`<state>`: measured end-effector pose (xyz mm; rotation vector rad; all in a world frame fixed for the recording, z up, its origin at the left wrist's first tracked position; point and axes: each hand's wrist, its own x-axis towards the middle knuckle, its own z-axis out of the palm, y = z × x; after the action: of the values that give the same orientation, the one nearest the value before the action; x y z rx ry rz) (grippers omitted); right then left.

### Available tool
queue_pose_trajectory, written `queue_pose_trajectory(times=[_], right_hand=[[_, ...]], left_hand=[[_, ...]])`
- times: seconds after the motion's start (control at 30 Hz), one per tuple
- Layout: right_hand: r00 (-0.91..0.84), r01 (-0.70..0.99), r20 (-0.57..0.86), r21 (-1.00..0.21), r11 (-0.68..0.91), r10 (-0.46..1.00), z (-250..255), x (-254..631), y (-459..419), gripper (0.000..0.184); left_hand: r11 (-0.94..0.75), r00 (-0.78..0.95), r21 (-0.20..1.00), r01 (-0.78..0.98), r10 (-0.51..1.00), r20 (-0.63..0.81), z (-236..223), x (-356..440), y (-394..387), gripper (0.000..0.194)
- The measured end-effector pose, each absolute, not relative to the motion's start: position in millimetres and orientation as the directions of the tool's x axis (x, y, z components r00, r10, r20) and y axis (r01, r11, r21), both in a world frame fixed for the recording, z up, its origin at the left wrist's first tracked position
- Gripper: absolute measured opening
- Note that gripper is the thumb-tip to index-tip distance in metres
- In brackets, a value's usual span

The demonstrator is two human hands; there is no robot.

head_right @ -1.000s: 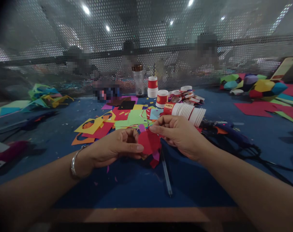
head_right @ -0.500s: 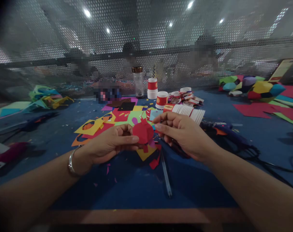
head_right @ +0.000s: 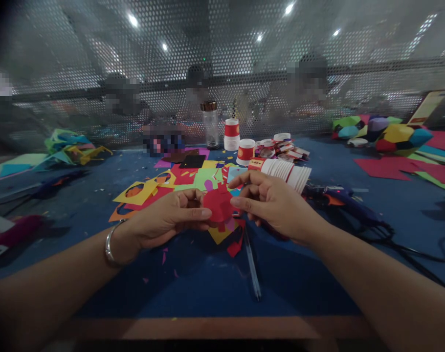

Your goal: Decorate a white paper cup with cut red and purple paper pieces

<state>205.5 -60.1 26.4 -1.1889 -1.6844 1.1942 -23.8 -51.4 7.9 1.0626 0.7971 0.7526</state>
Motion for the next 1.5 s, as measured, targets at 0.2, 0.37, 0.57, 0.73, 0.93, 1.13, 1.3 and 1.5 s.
queue_pose_trajectory(times=[0.2,0.37,0.57,0.73,0.93,1.13,1.3,1.5], right_hand=[[-0.24,0.213,0.088,-0.967,0.141,0.967,25.6,205.0,-61.3,0.047],[-0.176,0.187,0.161,-0.963,0.193,0.971,25.0,202.6,-61.7,0.043],[-0.139,0.244,0.221,-0.937,0.25,0.965,28.3,197.0,-64.3,0.039],[-0.144,0.326,0.28,-0.892,0.313,0.949,25.0,196.4,-65.3,0.037],[-0.145,0.381,0.366,-0.837,0.394,0.919,23.7,195.4,-66.9,0.033],[-0.136,0.415,0.41,-0.803,0.428,0.902,21.8,194.8,-67.7,0.022],[-0.115,0.408,0.423,-0.804,0.431,0.899,22.9,193.2,-70.8,0.02],[-0.021,0.451,0.461,-0.788,0.42,0.887,30.5,197.3,-72.1,0.023]], left_hand=[[0.317,0.454,0.937,-0.148,0.864,-0.22,9.0,-23.5,-52.0,0.036],[0.336,0.439,0.924,-0.181,0.869,-0.23,8.0,-21.2,-53.2,0.034],[0.388,0.461,0.892,-0.233,0.851,-0.249,6.4,-15.5,-58.8,0.036],[0.421,0.466,0.859,-0.292,0.847,-0.257,6.9,-10.3,-65.5,0.042],[0.454,0.472,0.819,-0.351,0.841,-0.264,4.6,-4.6,-72.8,0.038],[0.481,0.454,0.788,-0.385,0.842,-0.292,3.7,1.3,-79.3,0.039],[0.467,0.457,0.783,-0.41,0.848,-0.267,4.2,1.9,-80.2,0.04],[0.399,0.477,0.858,-0.324,0.852,-0.217,5.5,-2.8,-75.0,0.038]])
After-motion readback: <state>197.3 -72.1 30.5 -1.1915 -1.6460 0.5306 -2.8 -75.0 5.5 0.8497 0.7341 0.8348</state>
